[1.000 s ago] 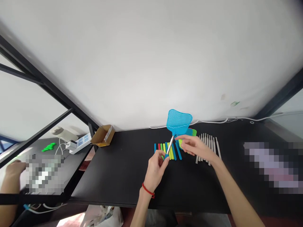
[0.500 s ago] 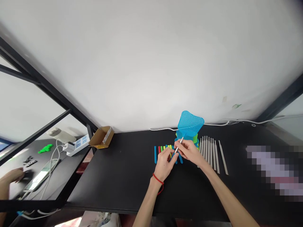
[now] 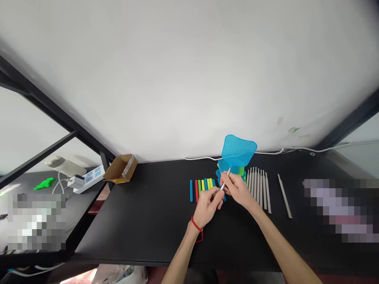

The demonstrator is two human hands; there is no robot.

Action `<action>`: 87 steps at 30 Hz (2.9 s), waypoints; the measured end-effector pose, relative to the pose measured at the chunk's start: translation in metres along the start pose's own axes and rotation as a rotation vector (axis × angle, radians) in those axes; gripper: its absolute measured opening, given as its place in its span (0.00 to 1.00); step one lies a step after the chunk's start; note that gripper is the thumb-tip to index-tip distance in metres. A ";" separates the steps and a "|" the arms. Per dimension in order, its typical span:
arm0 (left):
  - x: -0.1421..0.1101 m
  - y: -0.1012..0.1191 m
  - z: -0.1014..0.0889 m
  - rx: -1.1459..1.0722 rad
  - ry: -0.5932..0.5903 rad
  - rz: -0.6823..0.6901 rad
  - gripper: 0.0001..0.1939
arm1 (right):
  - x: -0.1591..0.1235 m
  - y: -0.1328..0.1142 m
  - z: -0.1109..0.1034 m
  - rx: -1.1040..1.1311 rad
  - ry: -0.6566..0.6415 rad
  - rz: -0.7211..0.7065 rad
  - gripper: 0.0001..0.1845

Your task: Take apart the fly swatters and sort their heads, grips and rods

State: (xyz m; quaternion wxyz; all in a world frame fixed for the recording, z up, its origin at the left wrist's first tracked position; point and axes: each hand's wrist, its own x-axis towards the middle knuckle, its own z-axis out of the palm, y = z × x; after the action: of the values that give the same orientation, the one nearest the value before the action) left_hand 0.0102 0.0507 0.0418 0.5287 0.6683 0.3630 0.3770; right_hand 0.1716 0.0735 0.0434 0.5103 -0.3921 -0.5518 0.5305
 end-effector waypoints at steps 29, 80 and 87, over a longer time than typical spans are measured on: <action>-0.007 -0.037 -0.113 0.790 0.416 -0.173 0.16 | 0.005 -0.007 -0.019 0.045 0.029 0.053 0.26; 0.040 -0.010 -0.043 -0.231 0.252 -0.024 0.26 | -0.003 0.003 0.021 -0.124 -0.166 0.001 0.19; 0.038 -0.012 -0.041 -0.261 0.216 -0.058 0.25 | -0.004 0.007 0.022 -0.197 -0.114 -0.002 0.21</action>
State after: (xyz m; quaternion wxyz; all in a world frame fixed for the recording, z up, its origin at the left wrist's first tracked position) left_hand -0.0107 0.1039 0.0413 0.5797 0.5388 0.3849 0.4749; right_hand 0.1500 0.0662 0.0377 0.4373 -0.4091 -0.6299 0.4947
